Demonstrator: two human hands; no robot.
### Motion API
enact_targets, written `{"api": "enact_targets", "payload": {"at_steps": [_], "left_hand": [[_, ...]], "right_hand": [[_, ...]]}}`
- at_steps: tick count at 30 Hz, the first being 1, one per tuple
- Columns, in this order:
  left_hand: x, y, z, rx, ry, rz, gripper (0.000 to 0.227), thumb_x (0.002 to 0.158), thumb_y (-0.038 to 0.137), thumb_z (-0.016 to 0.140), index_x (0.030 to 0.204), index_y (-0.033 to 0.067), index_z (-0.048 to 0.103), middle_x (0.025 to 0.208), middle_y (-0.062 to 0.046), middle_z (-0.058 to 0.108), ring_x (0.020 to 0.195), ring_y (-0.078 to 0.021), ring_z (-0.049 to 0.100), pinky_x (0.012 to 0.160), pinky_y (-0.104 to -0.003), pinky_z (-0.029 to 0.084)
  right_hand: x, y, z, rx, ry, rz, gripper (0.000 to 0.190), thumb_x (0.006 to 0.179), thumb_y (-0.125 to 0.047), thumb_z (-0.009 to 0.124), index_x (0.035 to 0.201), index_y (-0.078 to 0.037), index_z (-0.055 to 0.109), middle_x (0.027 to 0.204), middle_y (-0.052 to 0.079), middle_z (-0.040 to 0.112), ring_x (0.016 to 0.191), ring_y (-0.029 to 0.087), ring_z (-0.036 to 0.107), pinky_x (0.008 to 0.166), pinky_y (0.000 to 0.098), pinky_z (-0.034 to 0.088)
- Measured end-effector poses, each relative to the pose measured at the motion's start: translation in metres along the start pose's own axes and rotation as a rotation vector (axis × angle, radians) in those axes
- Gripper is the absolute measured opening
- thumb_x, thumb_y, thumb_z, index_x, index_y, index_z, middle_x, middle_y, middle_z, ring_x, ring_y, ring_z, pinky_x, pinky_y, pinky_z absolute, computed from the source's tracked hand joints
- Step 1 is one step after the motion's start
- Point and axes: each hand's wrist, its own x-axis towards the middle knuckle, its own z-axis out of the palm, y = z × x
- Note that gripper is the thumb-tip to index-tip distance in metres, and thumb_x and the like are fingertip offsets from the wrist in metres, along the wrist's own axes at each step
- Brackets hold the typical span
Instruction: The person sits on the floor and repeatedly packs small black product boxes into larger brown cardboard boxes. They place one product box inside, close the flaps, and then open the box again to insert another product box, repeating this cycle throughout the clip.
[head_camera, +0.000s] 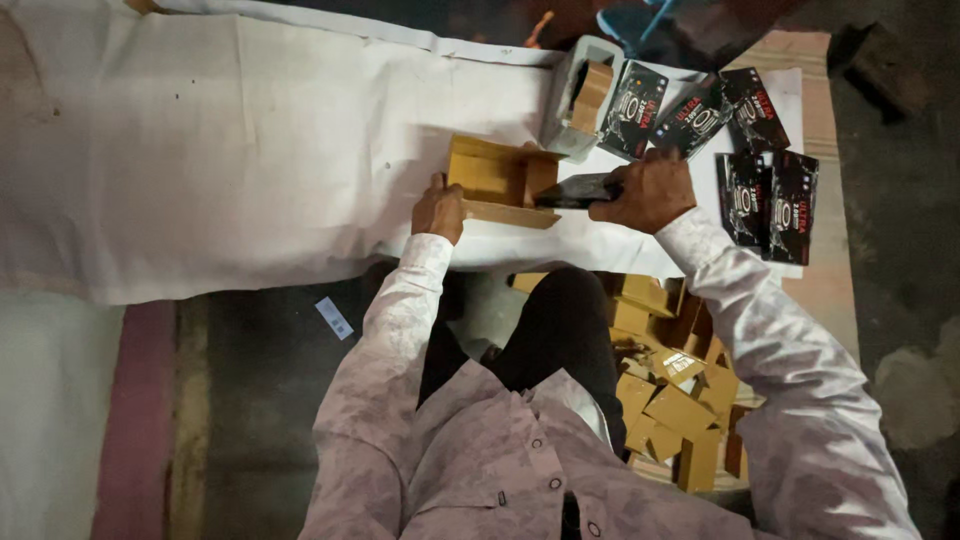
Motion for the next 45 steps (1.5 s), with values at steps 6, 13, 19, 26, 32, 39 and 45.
{"api": "enact_targets", "payload": {"at_steps": [6, 13, 19, 26, 32, 39, 45], "left_hand": [[-0.016, 0.032, -0.049, 0.006, 0.132, 0.128, 0.069, 0.073, 0.041, 0.087, 0.13, 0.011, 0.062, 0.161, -0.025, 0.016, 0.15, -0.0504, 0.016, 0.115, -0.071, 0.022], [0.008, 0.102, -0.088, -0.249, 0.003, 0.503, 0.127, 0.058, 0.046, 0.094, 0.159, 0.0095, 0.025, 0.161, -0.017, 0.03, 0.142, -0.0474, 0.032, 0.118, -0.055, 0.031], [0.032, 0.072, -0.078, -0.275, 0.056, 0.389, 0.122, 0.055, 0.046, 0.101, 0.148, 0.0061, 0.035, 0.144, -0.021, 0.049, 0.135, -0.0423, 0.044, 0.113, -0.051, 0.041], [0.044, 0.032, -0.064, -0.208, 0.069, 0.393, 0.12, 0.052, 0.037, 0.099, 0.147, 0.0022, 0.033, 0.139, -0.024, 0.05, 0.13, -0.0457, 0.047, 0.108, -0.051, 0.046], [0.047, 0.045, -0.061, -0.018, -0.179, 0.282, 0.116, 0.055, 0.038, 0.097, 0.146, 0.0043, 0.035, 0.139, -0.02, 0.052, 0.131, -0.0429, 0.05, 0.108, -0.05, 0.047], [0.067, 0.077, -0.068, 0.415, -0.457, 0.165, 0.146, 0.049, 0.051, 0.102, 0.16, 0.0173, 0.012, 0.161, -0.023, 0.028, 0.145, -0.0443, 0.031, 0.11, -0.059, 0.03], [0.048, 0.073, -0.042, 0.046, -0.176, 0.487, 0.099, 0.077, 0.045, 0.089, 0.163, 0.021, 0.046, 0.157, -0.022, 0.047, 0.141, -0.0443, 0.044, 0.113, -0.052, 0.043]], "right_hand": [[-0.006, -0.029, -0.034, 0.024, 0.218, -0.083, 0.063, 0.055, -0.054, 0.083, 0.11, -0.023, 0.083, 0.104, 0.024, 0.065, 0.105, 0.043, 0.057, 0.091, 0.0501, 0.047], [0.021, -0.07, -0.058, 0.141, 0.266, -0.417, 0.077, 0.052, -0.041, 0.088, 0.118, -0.004, 0.071, 0.114, 0.022, 0.06, 0.11, 0.04, 0.052, 0.093, 0.05, 0.044], [0.035, -0.046, 0.004, 0.63, 0.54, -0.352, 0.062, 0.083, -0.039, 0.08, 0.129, -0.002, 0.063, 0.14, 0.022, 0.055, 0.13, 0.042, 0.051, 0.11, 0.0525, 0.043], [0.09, -0.061, 0.183, 0.467, 0.181, 0.595, 0.042, 0.085, -0.039, 0.075, 0.109, -0.006, 0.067, 0.112, 0.017, 0.068, 0.105, 0.035, 0.065, 0.089, 0.0451, 0.055], [0.108, -0.028, 0.286, 0.414, 0.219, 0.436, 0.02, 0.092, -0.023, 0.065, 0.099, -0.005, 0.07, 0.091, 0.023, 0.073, 0.086, 0.044, 0.071, 0.077, 0.0516, 0.057], [0.089, 0.011, 0.287, 0.61, 0.282, 0.346, 0.026, 0.09, -0.027, 0.071, 0.087, -0.002, 0.069, 0.086, 0.025, 0.072, 0.083, 0.047, 0.068, 0.074, 0.0532, 0.055], [0.075, -0.009, 0.267, 0.654, 0.337, 0.406, 0.029, 0.082, -0.029, 0.075, 0.091, -0.002, 0.069, 0.086, 0.024, 0.072, 0.083, 0.046, 0.068, 0.073, 0.0521, 0.056]]}}
